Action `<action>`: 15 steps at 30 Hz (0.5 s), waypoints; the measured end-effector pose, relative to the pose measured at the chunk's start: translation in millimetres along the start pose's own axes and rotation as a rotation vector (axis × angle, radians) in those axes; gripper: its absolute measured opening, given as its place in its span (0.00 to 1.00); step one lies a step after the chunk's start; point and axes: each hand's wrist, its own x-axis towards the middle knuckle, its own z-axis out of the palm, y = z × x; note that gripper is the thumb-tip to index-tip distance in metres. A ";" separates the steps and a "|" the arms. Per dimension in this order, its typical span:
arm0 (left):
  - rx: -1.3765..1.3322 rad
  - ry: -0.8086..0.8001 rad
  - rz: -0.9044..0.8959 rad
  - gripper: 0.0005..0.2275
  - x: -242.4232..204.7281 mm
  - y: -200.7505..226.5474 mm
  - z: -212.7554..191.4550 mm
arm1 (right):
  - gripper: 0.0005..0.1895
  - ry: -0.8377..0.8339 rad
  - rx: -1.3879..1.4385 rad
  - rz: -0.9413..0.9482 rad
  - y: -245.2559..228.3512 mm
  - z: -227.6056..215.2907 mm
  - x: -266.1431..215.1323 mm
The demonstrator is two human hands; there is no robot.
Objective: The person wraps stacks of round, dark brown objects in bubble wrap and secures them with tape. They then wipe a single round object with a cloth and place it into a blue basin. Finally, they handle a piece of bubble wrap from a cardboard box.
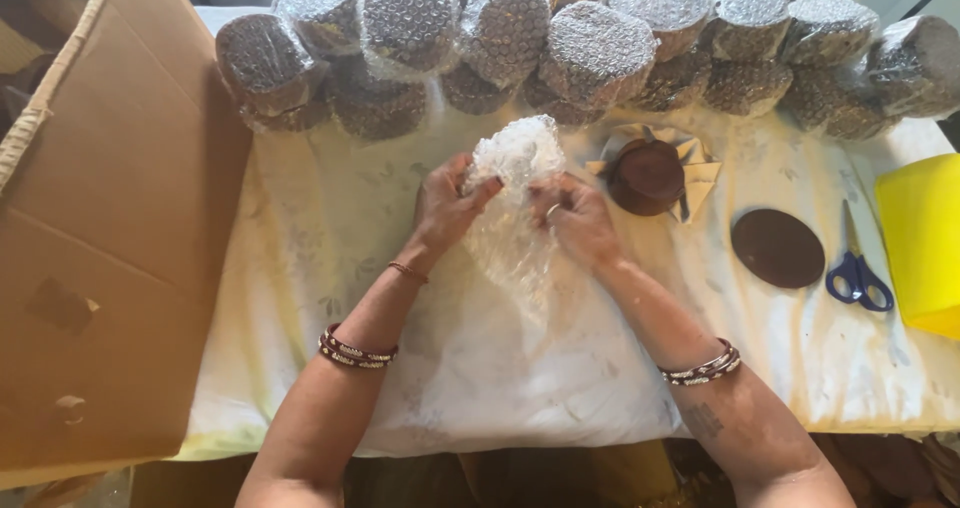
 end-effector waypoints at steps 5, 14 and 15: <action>0.123 0.112 -0.116 0.11 9.2 -0.2 -25.5 | 0.05 0.204 0.246 -0.052 -5.5 -15.9 6.7; -0.313 0.028 0.031 0.11 23.8 -43.2 -57.2 | 0.03 0.339 0.034 -0.088 -22.6 -3.8 -0.9; -0.313 0.029 0.032 0.11 20.1 -25.7 -53.4 | 0.03 0.338 0.034 -0.088 -18.2 -4.4 -0.8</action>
